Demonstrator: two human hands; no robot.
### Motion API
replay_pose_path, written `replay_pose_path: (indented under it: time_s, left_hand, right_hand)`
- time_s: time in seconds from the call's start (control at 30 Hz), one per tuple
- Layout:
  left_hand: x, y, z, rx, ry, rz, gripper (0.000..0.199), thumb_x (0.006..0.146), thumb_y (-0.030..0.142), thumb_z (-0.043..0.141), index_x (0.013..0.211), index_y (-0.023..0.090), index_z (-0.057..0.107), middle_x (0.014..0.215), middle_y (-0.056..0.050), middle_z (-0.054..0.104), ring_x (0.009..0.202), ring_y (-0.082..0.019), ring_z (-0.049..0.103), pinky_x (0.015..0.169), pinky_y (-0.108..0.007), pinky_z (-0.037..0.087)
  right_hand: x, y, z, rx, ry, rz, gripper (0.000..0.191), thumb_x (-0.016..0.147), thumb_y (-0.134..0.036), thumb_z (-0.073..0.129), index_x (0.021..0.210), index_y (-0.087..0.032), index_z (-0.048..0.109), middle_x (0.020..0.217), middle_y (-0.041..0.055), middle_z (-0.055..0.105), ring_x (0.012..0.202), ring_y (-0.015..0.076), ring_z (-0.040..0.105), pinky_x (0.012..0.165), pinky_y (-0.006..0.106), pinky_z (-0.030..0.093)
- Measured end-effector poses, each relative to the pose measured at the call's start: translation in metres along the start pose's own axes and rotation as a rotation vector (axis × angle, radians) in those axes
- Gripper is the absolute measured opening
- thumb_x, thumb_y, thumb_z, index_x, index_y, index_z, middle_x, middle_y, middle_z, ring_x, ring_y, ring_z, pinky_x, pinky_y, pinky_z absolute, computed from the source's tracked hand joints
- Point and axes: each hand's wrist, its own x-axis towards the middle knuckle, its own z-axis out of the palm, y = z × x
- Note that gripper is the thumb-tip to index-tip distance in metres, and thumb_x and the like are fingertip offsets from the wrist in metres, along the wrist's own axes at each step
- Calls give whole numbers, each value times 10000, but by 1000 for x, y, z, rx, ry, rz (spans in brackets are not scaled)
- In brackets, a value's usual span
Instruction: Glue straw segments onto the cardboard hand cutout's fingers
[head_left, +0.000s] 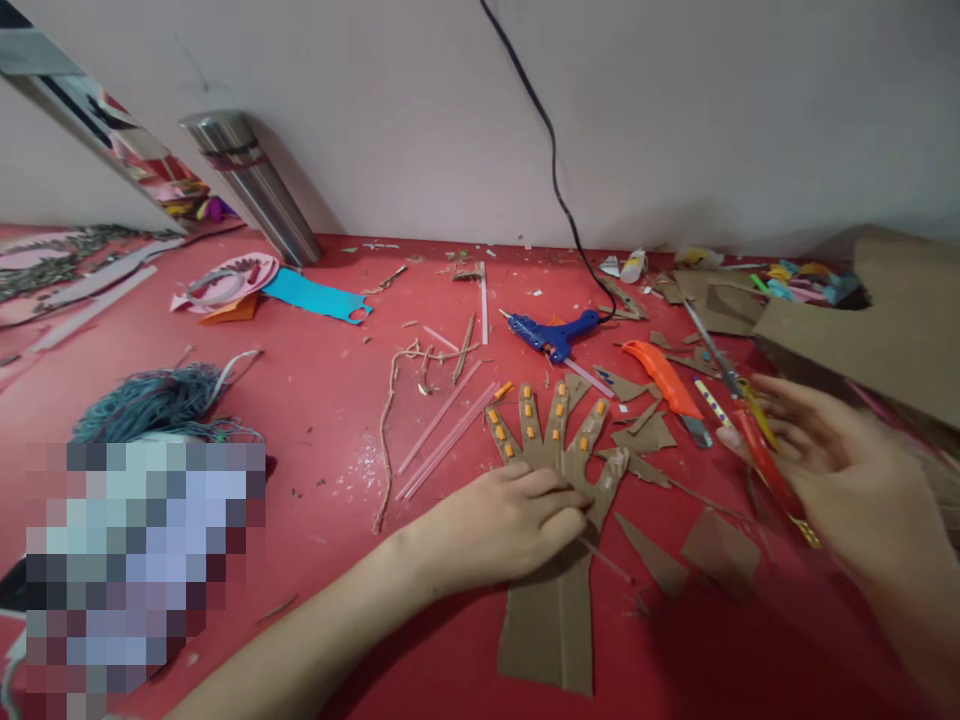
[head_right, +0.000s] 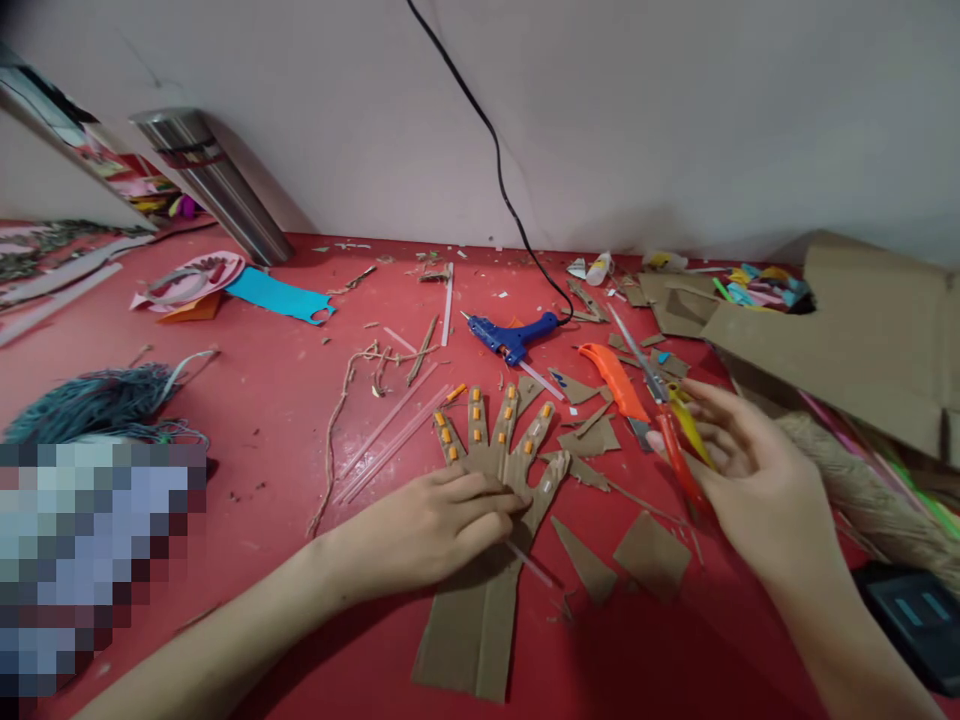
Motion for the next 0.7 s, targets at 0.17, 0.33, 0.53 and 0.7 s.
replay_pose_path:
  time_s: [0.17, 0.33, 0.53, 0.7]
  left_hand:
    - [-2, -1, 3, 21, -24, -50, 115, 1013, 124, 534, 1058, 95, 637, 1234, -117, 713, 1101, -224, 644, 925, -353, 579]
    - [-3, -3, -1, 50, -24, -91, 152, 1027, 115, 489, 1056, 92, 636, 1184, -130, 725, 1080, -225, 656, 879, -343, 600]
    - [0, -3, 1, 82, 15, -62, 175, 1046, 167, 472, 1033, 109, 637, 1198, -117, 723, 1241, -258, 608, 1006, -384, 561]
    - [1, 0, 3, 96, 28, -91, 184, 1050, 184, 465, 1048, 101, 629, 1220, -110, 717, 1243, -259, 627, 1063, -374, 529]
  right_hand:
    - [-15, -20, 5, 177, -85, 158, 648, 521, -402, 919, 1103, -248, 679, 845, 15, 664, 685, 147, 639, 584, 240, 555]
    - [-21, -33, 12, 333, -275, 170, 462, 626, -375, 881, 992, -255, 624, 676, -53, 546, 476, 77, 466, 392, 183, 382]
    - [-34, -32, 35, 324, -370, 117, 480, 637, -364, 881, 1035, -289, 624, 831, -27, 580, 734, 102, 592, 628, 170, 515]
    - [-42, -21, 40, 182, -444, 13, 548, 710, -509, 814, 1187, -326, 615, 884, -8, 554, 761, 143, 581, 689, 268, 563]
